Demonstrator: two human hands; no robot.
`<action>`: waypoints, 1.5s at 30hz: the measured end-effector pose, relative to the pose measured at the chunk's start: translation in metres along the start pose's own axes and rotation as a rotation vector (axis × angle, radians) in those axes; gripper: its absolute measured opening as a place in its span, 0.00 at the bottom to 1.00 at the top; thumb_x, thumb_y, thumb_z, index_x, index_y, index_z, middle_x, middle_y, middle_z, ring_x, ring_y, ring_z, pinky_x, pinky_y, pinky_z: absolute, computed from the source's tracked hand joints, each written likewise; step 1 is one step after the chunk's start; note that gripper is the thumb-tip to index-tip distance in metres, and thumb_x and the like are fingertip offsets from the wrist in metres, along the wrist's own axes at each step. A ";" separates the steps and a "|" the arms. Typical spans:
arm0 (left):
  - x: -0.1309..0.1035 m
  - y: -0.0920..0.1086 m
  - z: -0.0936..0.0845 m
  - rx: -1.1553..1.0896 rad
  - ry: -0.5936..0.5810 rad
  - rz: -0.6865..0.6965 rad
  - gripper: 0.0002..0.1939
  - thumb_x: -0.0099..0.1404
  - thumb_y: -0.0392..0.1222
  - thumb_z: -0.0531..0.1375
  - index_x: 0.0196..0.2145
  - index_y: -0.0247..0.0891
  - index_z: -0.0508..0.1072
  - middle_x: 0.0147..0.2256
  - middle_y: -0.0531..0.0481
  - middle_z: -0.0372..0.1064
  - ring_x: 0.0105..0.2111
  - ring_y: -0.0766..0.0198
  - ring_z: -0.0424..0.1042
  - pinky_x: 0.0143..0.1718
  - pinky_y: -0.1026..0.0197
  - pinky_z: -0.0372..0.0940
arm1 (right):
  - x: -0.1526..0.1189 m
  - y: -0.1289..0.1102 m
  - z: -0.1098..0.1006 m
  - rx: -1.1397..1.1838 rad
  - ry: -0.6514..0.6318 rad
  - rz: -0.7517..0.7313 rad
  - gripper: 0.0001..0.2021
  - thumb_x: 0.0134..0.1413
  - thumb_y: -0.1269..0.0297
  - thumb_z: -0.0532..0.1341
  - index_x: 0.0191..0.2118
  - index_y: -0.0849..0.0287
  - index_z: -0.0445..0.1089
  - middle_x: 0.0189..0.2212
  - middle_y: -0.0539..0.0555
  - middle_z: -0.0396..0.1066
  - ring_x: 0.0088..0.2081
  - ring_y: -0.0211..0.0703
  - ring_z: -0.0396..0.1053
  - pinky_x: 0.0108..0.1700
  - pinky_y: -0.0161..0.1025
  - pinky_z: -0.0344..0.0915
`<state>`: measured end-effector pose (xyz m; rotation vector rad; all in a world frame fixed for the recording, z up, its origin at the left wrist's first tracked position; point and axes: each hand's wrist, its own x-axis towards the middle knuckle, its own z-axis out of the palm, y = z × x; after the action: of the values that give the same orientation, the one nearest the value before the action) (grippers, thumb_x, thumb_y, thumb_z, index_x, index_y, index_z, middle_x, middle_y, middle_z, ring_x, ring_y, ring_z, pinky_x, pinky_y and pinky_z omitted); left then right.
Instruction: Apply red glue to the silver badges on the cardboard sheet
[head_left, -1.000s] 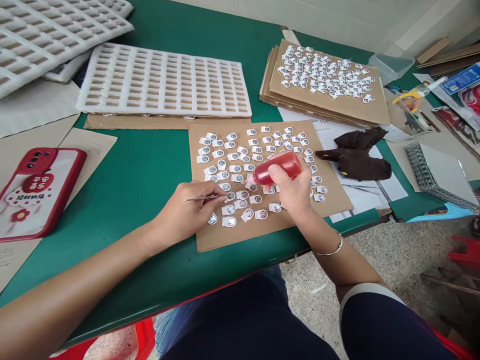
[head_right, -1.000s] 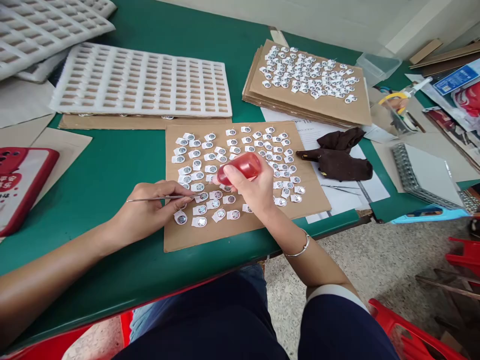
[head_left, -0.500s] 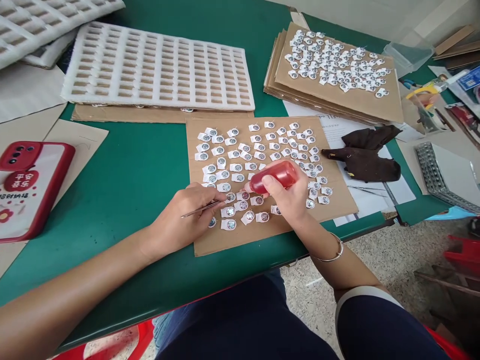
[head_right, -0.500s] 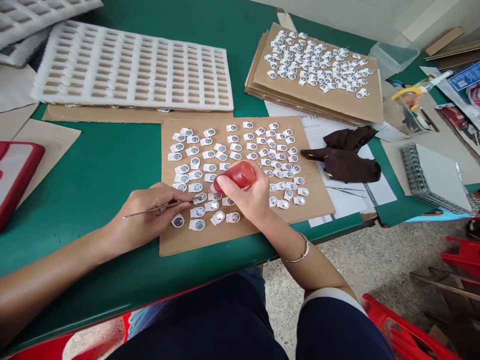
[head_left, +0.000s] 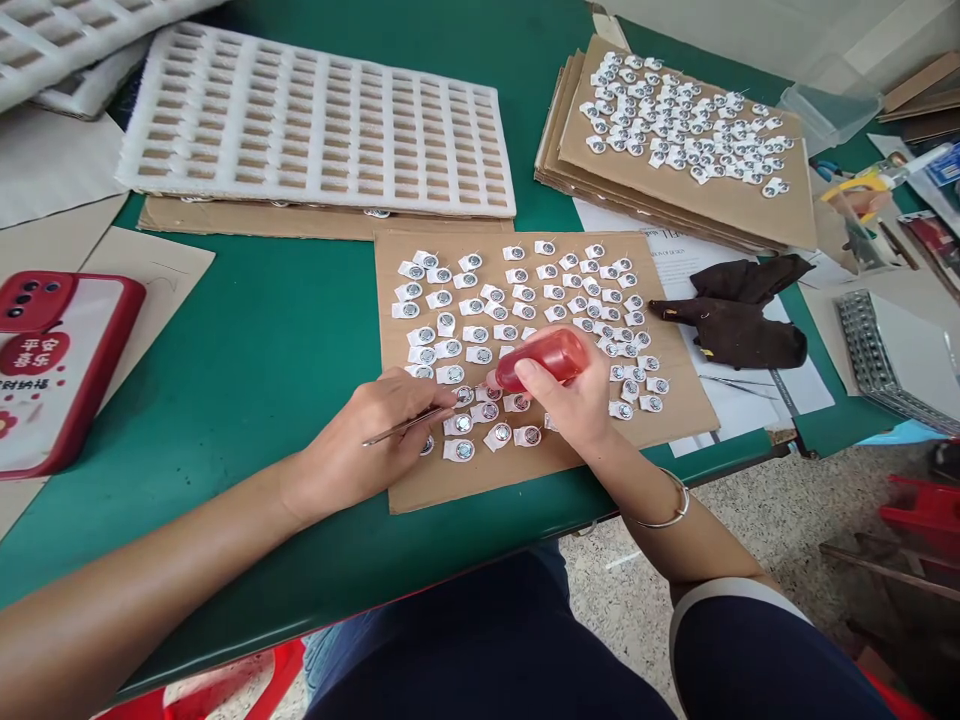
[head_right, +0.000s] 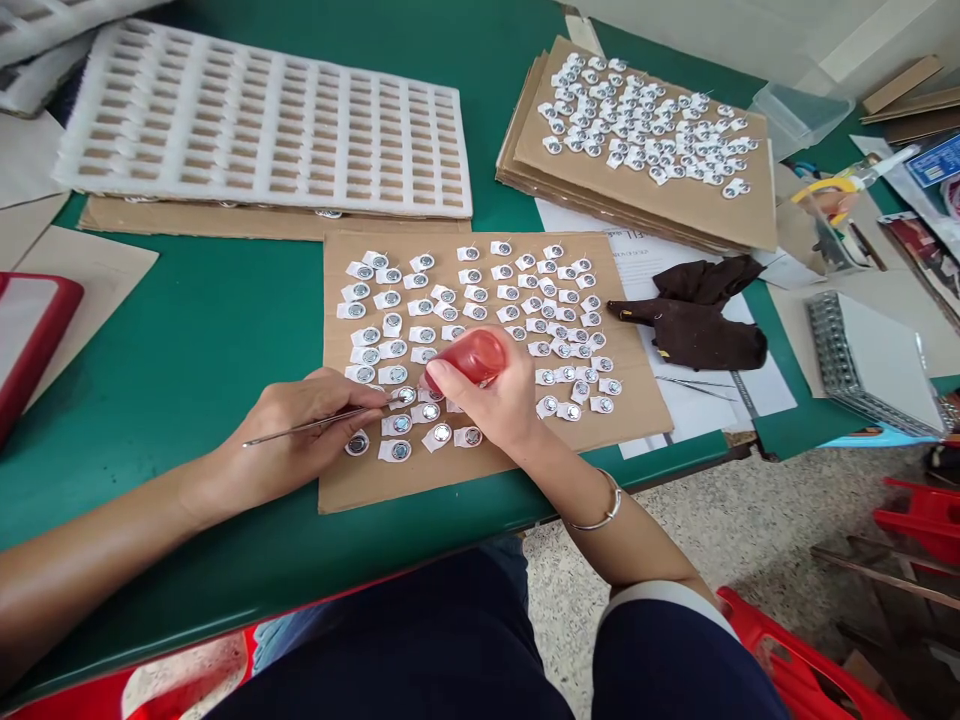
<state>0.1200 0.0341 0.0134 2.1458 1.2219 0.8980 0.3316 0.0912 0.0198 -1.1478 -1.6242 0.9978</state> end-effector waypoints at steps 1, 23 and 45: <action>0.000 0.000 0.000 0.005 0.000 0.001 0.04 0.64 0.35 0.57 0.37 0.37 0.70 0.34 0.49 0.73 0.33 0.62 0.72 0.34 0.58 0.66 | 0.000 0.000 0.000 0.004 0.001 -0.002 0.11 0.41 0.61 0.66 0.33 0.57 0.67 0.29 0.50 0.71 0.29 0.40 0.71 0.32 0.41 0.72; -0.003 0.000 0.001 0.007 -0.001 0.020 0.03 0.64 0.34 0.57 0.36 0.37 0.69 0.34 0.50 0.72 0.35 0.62 0.72 0.35 0.59 0.65 | 0.000 0.002 0.003 -0.072 0.010 -0.042 0.11 0.42 0.60 0.66 0.33 0.56 0.67 0.28 0.49 0.71 0.28 0.38 0.70 0.33 0.40 0.70; -0.002 0.001 0.001 0.006 0.016 -0.007 0.03 0.63 0.36 0.57 0.35 0.37 0.71 0.34 0.49 0.73 0.33 0.63 0.71 0.34 0.60 0.64 | -0.003 -0.004 0.000 -0.125 -0.043 -0.149 0.09 0.44 0.62 0.65 0.33 0.56 0.67 0.27 0.49 0.71 0.29 0.38 0.70 0.33 0.39 0.69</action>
<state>0.1206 0.0317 0.0123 2.1415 1.2402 0.9120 0.3307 0.0875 0.0228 -1.0761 -1.7990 0.8405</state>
